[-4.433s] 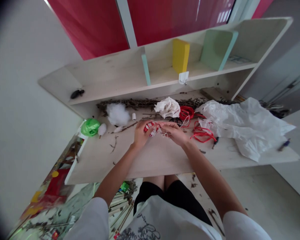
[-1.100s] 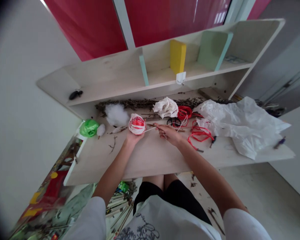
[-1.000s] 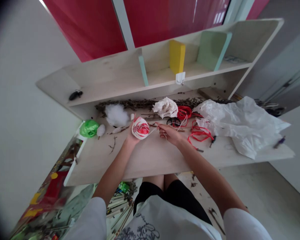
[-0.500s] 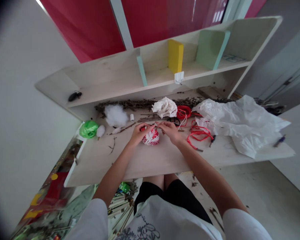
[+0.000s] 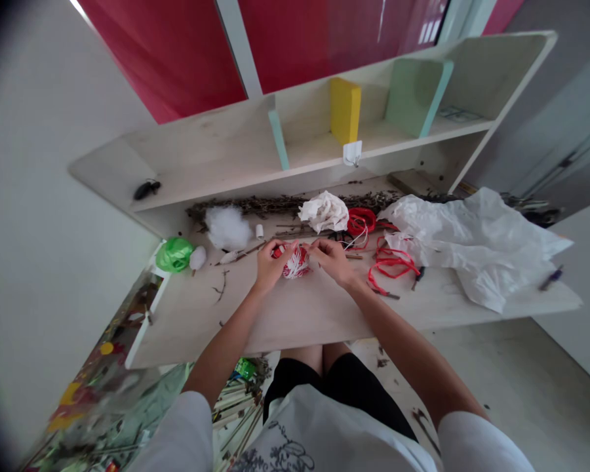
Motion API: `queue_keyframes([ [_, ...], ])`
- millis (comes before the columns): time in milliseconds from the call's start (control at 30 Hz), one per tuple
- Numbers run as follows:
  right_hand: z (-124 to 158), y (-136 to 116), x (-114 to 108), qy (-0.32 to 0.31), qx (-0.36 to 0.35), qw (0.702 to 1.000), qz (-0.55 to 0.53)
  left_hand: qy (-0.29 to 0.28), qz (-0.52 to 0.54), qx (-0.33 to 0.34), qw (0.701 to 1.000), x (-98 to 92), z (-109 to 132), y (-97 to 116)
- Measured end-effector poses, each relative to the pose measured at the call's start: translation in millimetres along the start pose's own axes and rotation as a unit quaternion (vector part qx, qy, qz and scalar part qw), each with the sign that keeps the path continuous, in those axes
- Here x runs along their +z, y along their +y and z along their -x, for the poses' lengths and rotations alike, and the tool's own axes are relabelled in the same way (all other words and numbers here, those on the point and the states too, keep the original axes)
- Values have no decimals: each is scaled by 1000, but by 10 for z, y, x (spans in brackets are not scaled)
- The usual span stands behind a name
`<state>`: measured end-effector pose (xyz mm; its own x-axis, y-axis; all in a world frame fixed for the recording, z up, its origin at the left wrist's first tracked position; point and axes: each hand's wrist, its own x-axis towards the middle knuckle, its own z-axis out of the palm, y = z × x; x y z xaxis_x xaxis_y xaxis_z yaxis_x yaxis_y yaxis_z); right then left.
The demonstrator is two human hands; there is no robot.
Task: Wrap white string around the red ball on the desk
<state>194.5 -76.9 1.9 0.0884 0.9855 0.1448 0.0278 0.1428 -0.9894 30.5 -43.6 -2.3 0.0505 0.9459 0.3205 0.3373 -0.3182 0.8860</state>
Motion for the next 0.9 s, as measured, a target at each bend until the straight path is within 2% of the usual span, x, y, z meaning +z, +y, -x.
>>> queue_keyframes([
  [200,3,4,-6,10,5,1000,-4,-12,-6,11,1000,0,27,51],
  [400,24,16,-2,-23,-3,1000,13,10,3,6,1000,11,39,30],
  [667,90,12,85,-59,-66,993,79,31,5,-29,999,32,42,32],
  [900,146,39,118,-77,-129,974,169,59,10,-40,997,42,25,37],
])
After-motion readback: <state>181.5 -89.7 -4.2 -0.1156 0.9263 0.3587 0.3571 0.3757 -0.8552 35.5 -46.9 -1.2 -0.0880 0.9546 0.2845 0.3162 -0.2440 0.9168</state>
